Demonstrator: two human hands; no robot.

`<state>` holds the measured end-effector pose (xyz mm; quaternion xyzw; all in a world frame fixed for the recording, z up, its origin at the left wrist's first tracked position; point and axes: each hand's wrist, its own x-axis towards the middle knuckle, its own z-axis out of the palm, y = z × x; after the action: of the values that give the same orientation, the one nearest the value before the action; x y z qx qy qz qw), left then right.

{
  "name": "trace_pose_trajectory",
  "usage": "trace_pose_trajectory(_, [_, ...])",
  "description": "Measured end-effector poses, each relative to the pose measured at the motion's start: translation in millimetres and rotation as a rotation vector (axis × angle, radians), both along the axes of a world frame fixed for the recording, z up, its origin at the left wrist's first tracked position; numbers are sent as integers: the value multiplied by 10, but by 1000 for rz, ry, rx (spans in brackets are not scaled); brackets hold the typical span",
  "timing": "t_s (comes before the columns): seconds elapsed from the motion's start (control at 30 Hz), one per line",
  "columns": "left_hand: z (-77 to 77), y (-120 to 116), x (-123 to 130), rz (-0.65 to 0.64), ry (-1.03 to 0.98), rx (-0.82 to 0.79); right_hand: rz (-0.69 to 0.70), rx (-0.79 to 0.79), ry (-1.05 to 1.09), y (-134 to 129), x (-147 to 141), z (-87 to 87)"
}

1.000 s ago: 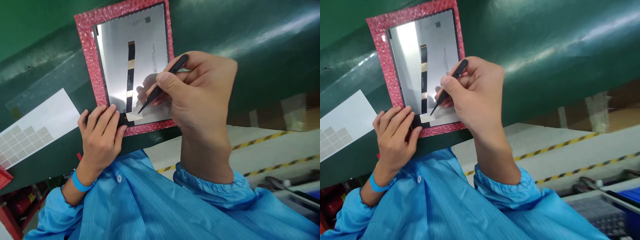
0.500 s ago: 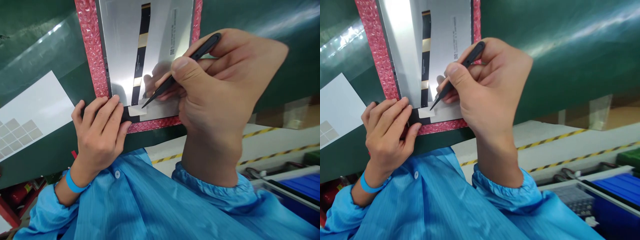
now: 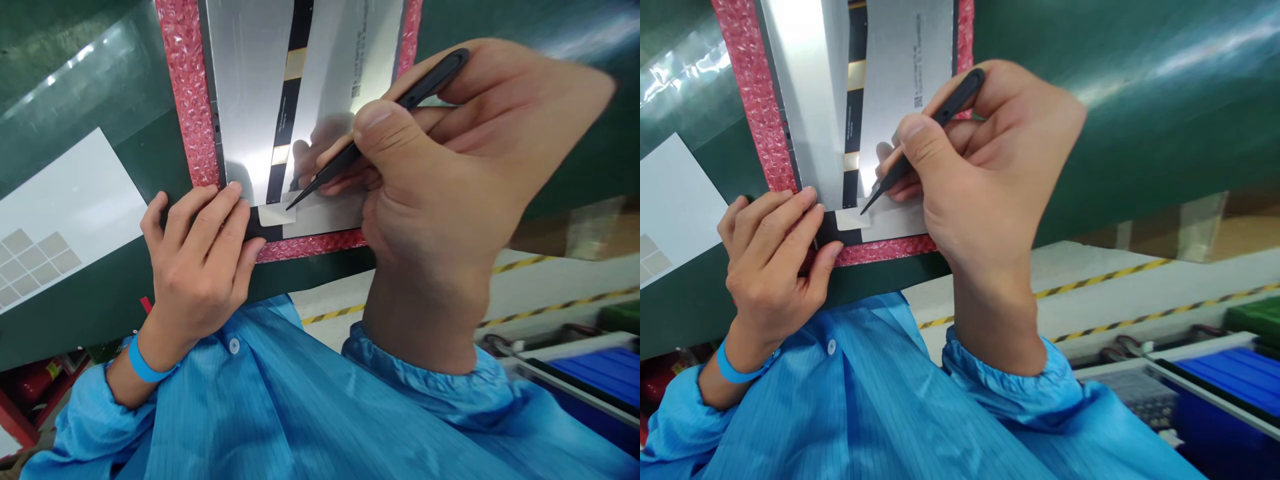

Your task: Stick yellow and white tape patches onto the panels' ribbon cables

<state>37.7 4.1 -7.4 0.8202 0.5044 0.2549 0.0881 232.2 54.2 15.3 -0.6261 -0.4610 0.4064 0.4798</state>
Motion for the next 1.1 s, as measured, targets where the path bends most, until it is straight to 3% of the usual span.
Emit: trace_pose_trajectory(1.1, [57,-32,38,19,0,-59,-20,49,14,1,-14,-33])
